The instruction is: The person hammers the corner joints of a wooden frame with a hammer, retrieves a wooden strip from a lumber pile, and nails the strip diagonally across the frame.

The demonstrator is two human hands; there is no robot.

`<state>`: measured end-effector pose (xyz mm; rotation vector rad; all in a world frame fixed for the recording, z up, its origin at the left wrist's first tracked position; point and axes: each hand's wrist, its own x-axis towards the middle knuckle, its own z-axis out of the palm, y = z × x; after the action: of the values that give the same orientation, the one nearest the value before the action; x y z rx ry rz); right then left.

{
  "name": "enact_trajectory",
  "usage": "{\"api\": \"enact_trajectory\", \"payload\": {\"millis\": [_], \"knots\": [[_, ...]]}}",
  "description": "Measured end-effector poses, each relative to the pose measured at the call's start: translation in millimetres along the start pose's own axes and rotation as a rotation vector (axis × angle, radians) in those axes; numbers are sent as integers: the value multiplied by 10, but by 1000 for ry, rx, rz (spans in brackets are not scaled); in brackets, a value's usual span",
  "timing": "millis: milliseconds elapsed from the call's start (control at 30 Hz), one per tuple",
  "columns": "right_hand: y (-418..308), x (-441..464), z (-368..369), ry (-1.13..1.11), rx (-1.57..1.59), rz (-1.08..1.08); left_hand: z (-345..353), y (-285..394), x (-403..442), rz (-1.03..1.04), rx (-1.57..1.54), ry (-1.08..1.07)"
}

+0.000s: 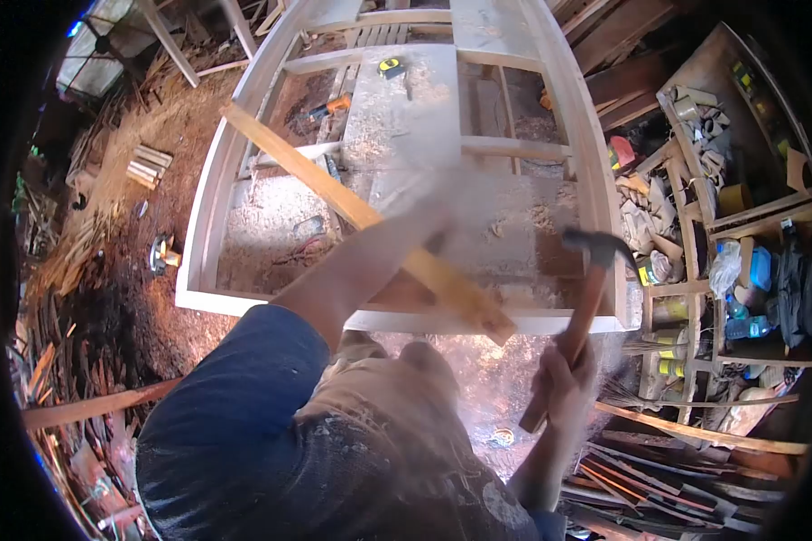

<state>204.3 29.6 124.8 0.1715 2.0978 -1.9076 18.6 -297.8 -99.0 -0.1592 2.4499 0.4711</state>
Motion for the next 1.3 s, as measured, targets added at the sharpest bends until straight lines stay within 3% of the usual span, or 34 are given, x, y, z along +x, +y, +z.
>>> {"api": "enact_trajectory", "payload": {"millis": [133, 367, 433, 567, 633, 700, 767, 867, 967, 1067, 1167, 1200, 1233, 1267, 1300], "knots": [[236, -236, -312, 126, 11, 19, 129, -91, 80, 53, 3, -140], [517, -68, -559, 167, 69, 2, -67, -492, -71, 239, -223, -133], [433, 29, -491, 146, 53, -23, -139, -706, -132, 377, -296, -54], [338, 234, -257, 106, 101, -73, -951, -258, -1847, 114, -326, 349], [340, 361, -125, 68, 95, -98, -1059, -393, -2218, 209, -708, 496], [263, 421, 83, 71, 60, -98, -1071, -577, -2359, 439, -1136, 654], [289, 565, 208, -11, 68, -124, -1216, -641, -2707, 430, -1486, 710], [217, 608, 508, -114, 24, -145, -1371, -997, -3146, 703, -1706, 826], [229, 604, 783, -128, 4, -156, -1538, -1362, -3677, 831, -1710, 1052], [137, 422, 1189, -115, 6, -107, -1690, -1684, -4137, 797, -1763, 1258], [228, 437, 1420, -102, 46, -107, -1698, -2013, -4436, 781, -1987, 1068], [207, 393, 1500, -110, 63, -49, -1634, -2205, -4392, 685, -1913, 1024], [305, 450, 1561, -129, 51, -136, -1533, -2360, -4317, 600, -1839, 967], [110, 218, 1802, -159, 116, -75, -1432, -2315, -4341, 396, -1672, 972], [83, 206, 1888, -129, 114, 9, -1267, -2360, -4344, 274, -1291, 886]]}}
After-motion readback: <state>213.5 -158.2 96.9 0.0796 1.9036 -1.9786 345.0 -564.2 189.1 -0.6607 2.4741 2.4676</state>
